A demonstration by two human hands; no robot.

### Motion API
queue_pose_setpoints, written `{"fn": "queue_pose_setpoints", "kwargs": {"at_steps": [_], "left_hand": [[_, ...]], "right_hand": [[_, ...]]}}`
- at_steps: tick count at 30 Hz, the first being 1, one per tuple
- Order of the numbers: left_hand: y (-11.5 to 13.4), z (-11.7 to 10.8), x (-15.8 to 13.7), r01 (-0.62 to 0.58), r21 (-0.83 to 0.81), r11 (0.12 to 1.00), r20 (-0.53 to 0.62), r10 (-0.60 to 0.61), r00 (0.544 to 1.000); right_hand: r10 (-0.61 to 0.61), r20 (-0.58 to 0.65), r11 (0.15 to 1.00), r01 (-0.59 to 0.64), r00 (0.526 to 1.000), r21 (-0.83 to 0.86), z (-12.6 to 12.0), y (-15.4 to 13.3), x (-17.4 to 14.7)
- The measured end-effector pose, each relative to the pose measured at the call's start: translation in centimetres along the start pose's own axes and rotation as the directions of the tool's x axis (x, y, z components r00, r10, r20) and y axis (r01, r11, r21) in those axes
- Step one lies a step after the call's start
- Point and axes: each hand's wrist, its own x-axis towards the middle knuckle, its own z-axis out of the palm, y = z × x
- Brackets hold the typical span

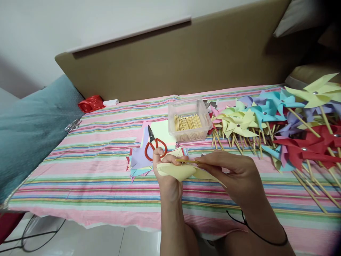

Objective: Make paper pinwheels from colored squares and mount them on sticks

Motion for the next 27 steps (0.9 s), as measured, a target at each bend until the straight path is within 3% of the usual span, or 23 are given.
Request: {"fn": "queue_pose_setpoints", "kwargs": {"at_steps": [9,27], "left_hand": [[-0.6,-1.5,0.7,-0.011,0.016,1.000,0.044,0.011,0.999],[-0.6,-1.9,0.7,-0.043,0.031,0.999,0.080,0.040,0.996]], "right_hand": [[-0.010,0.004,1.000,0.010,1.000,0.012,0.1,0.0,0.1],[-0.048,0.021,0.999,0.048,0.999,0.006,0.3,-0.3,0.3]]}}
